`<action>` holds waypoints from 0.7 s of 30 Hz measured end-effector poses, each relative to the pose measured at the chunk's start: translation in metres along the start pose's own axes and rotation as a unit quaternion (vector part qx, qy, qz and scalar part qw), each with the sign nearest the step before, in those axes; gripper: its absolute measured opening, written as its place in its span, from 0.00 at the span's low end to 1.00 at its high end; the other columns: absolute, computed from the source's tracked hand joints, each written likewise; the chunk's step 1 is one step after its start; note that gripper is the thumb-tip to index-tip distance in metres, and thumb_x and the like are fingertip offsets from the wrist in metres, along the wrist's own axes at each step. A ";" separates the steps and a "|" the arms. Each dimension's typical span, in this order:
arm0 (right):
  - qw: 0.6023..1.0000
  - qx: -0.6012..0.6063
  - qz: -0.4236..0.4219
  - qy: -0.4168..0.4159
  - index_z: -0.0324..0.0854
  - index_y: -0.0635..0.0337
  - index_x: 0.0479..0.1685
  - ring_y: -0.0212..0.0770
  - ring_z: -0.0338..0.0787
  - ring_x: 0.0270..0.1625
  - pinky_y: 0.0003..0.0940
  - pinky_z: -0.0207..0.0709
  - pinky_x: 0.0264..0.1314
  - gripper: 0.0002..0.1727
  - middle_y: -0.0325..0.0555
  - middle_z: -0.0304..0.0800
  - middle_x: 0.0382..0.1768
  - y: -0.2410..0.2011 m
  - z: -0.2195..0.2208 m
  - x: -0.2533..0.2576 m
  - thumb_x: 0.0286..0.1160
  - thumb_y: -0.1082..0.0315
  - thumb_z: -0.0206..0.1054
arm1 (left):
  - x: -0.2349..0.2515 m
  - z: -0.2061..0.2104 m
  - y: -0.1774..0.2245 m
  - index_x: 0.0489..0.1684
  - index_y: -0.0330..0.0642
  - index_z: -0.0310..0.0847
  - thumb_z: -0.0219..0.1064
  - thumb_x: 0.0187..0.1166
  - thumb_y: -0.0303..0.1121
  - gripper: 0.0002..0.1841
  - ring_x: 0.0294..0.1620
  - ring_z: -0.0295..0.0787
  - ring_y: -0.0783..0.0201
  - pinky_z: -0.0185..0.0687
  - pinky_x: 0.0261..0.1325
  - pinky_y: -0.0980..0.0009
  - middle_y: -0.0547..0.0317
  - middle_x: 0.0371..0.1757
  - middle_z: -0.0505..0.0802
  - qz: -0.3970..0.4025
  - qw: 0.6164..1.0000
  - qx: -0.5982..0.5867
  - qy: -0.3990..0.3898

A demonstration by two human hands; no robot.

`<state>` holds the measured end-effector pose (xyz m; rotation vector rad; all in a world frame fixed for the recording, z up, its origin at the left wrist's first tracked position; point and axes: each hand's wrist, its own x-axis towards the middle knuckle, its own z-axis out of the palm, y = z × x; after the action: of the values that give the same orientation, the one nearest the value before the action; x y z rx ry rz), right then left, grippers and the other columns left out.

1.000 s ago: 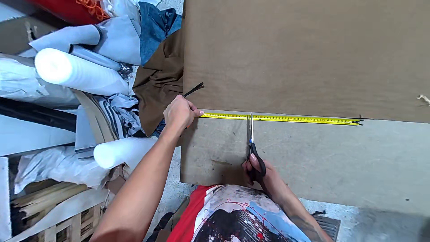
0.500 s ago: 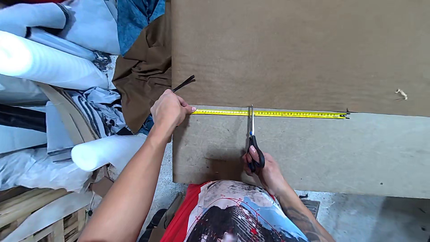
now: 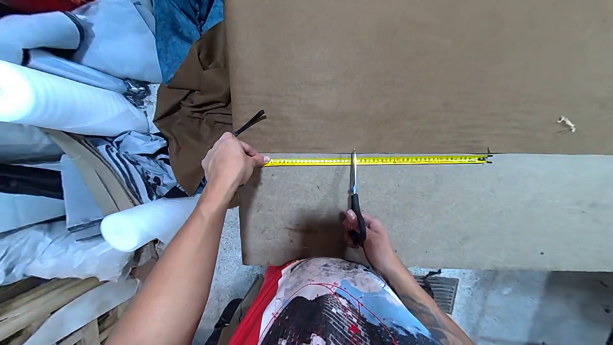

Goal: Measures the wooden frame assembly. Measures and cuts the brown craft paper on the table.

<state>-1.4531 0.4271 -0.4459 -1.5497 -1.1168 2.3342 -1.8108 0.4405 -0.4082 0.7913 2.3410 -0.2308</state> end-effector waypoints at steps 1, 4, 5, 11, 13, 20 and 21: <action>1.000 0.001 0.001 -0.003 0.84 0.60 0.35 0.38 0.80 0.23 0.34 0.76 0.29 0.30 0.45 0.81 0.22 0.000 0.000 0.002 0.82 0.38 0.61 | 0.000 0.001 -0.001 0.34 0.62 0.96 0.83 0.62 0.59 0.16 0.59 0.86 0.46 0.80 0.53 0.33 0.55 0.58 0.90 0.001 1.000 0.002 0.001; 1.000 0.008 0.000 -0.006 0.84 0.60 0.33 0.38 0.79 0.22 0.33 0.75 0.28 0.29 0.45 0.80 0.21 -0.003 0.004 0.009 0.83 0.40 0.60 | 0.002 0.001 -0.001 0.34 0.63 0.96 0.83 0.62 0.59 0.15 0.60 0.86 0.47 0.80 0.54 0.33 0.57 0.59 0.90 -0.002 1.000 0.001 -0.001; 1.000 0.008 0.000 -0.007 0.83 0.60 0.33 0.38 0.79 0.22 0.33 0.74 0.28 0.29 0.46 0.80 0.21 -0.004 0.005 0.010 0.84 0.40 0.60 | 0.002 0.001 -0.001 0.33 0.63 0.96 0.83 0.62 0.59 0.15 0.60 0.86 0.48 0.80 0.53 0.34 0.57 0.59 0.90 -0.004 1.000 0.002 -0.002; 1.000 0.005 -0.004 -0.006 0.83 0.61 0.33 0.38 0.78 0.22 0.33 0.74 0.27 0.30 0.47 0.80 0.20 -0.005 0.005 0.012 0.85 0.40 0.60 | 0.002 0.001 -0.001 0.33 0.63 0.96 0.83 0.63 0.59 0.15 0.60 0.86 0.47 0.80 0.53 0.34 0.57 0.59 0.89 0.000 1.000 0.004 -0.003; 1.000 0.004 0.002 -0.002 0.83 0.60 0.32 0.38 0.78 0.21 0.33 0.73 0.26 0.29 0.47 0.80 0.20 -0.006 0.005 0.013 0.84 0.40 0.61 | 0.002 0.000 0.000 0.32 0.63 0.96 0.83 0.63 0.59 0.15 0.60 0.86 0.47 0.80 0.53 0.34 0.57 0.59 0.89 0.002 1.000 0.002 -0.001; 1.000 0.003 0.008 0.002 0.84 0.60 0.34 0.39 0.78 0.21 0.32 0.73 0.25 0.29 0.47 0.80 0.20 -0.011 0.006 0.015 0.82 0.39 0.63 | 0.004 0.001 -0.001 0.32 0.64 0.96 0.83 0.63 0.59 0.14 0.61 0.85 0.48 0.80 0.53 0.34 0.59 0.60 0.89 0.006 1.000 0.007 -0.004; 1.000 0.003 0.008 0.003 0.84 0.60 0.33 0.39 0.78 0.21 0.32 0.73 0.25 0.30 0.47 0.80 0.20 -0.011 0.007 0.016 0.82 0.39 0.63 | 0.004 0.001 -0.001 0.33 0.64 0.96 0.83 0.63 0.59 0.14 0.60 0.85 0.48 0.80 0.53 0.34 0.58 0.60 0.89 0.005 1.000 0.006 -0.004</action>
<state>-1.4690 0.4391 -0.4491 -1.5674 -1.0996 2.3393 -1.8139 0.4412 -0.4114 0.8070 2.3303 -0.2441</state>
